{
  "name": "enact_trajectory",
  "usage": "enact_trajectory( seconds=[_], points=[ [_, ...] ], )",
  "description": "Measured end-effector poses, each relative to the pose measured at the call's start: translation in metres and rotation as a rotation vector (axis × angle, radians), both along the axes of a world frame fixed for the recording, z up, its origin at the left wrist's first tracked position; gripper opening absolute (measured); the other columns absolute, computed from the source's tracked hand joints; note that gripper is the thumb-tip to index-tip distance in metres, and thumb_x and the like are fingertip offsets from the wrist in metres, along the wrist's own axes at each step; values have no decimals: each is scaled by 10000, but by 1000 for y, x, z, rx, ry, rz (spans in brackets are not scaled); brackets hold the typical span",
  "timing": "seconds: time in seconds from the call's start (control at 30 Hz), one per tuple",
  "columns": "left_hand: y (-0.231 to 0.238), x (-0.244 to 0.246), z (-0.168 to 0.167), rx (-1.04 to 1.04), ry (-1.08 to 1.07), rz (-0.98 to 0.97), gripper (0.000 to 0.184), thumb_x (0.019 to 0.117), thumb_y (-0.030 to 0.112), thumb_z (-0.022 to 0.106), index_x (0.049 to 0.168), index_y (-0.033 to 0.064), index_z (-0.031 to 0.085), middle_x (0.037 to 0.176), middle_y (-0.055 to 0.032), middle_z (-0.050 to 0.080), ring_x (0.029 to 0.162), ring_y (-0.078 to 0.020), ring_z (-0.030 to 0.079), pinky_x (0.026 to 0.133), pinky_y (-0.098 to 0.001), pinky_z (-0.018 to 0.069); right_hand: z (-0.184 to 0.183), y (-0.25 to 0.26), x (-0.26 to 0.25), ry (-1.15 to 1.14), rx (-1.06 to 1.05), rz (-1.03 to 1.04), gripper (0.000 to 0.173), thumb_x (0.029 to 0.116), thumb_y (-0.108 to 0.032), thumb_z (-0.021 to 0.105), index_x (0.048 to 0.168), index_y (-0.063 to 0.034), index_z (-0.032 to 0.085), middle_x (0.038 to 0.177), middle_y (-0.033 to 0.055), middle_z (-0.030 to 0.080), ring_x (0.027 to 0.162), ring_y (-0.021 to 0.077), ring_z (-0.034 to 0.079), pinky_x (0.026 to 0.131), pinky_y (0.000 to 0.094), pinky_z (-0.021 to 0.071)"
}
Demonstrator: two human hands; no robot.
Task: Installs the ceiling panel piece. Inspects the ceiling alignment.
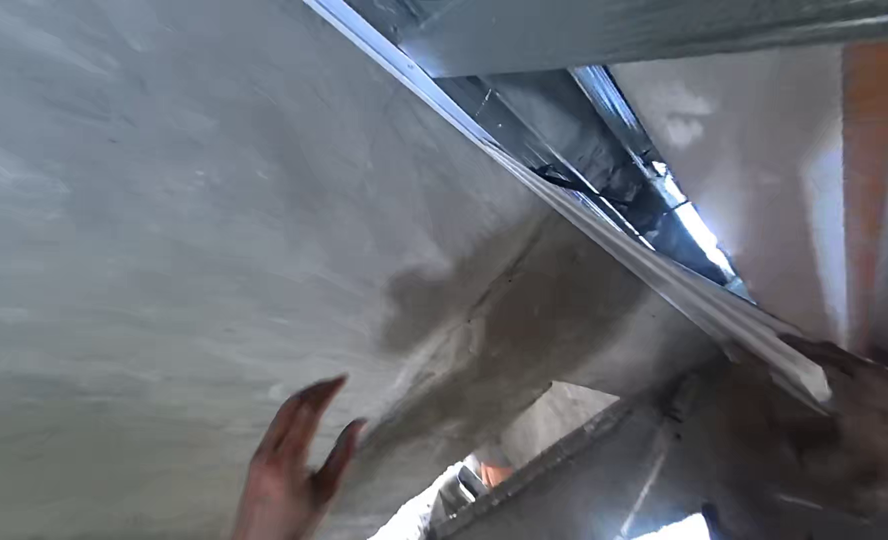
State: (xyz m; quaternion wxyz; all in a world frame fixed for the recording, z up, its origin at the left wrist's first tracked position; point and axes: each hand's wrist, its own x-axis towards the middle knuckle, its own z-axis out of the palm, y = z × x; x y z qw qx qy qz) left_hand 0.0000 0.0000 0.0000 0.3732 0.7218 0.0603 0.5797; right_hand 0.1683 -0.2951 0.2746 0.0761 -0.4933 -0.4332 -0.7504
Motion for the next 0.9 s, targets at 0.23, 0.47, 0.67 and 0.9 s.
enact_trajectory(
  seconds=[0.23, 0.47, 0.67, 0.9],
  points=[
    [-14, 40, 189, 299, -323, 65, 526, 953, 258, 717, 1416, 52, 574, 1416, -137, 596, 1296, -208, 590, 1045, -364, 530, -13, 23, -16, 54, 146, 367, 123, 966, 7, 634, 1077, -12, 685, 979, 39, 602, 947, 75, 585, 896, 230, 490],
    [-16, 60, 265, 627, -293, 114, 367, 966, 167, 684, 1297, 11, 656, 1293, -160, 670, 1223, -269, 640, 1039, -379, 513, -21, 35, -12, -27, 289, 365, 90, 923, 10, 684, 971, -34, 744, 1006, 118, 673, 1033, 216, 645, 954, 383, 527],
    [-7, 58, 281, 839, -308, 179, 146, 991, 78, 620, 1019, 1, 740, 968, -152, 734, 922, -237, 709, 878, -350, 542, -22, 38, -7, -22, 278, 403, 123, 955, -37, 671, 1031, -65, 762, 1090, 85, 679, 1125, 221, 615, 1066, 452, 449],
    [-12, 48, 294, 751, -144, 256, 232, 997, 171, 650, 1096, -28, 714, 1109, -214, 706, 1102, -268, 676, 1017, -421, 511, -25, 45, -9, 53, 239, 438, 306, 957, -41, 658, 1254, -87, 712, 1331, 121, 651, 1352, 299, 532, 1195, 582, 303]
  ],
)
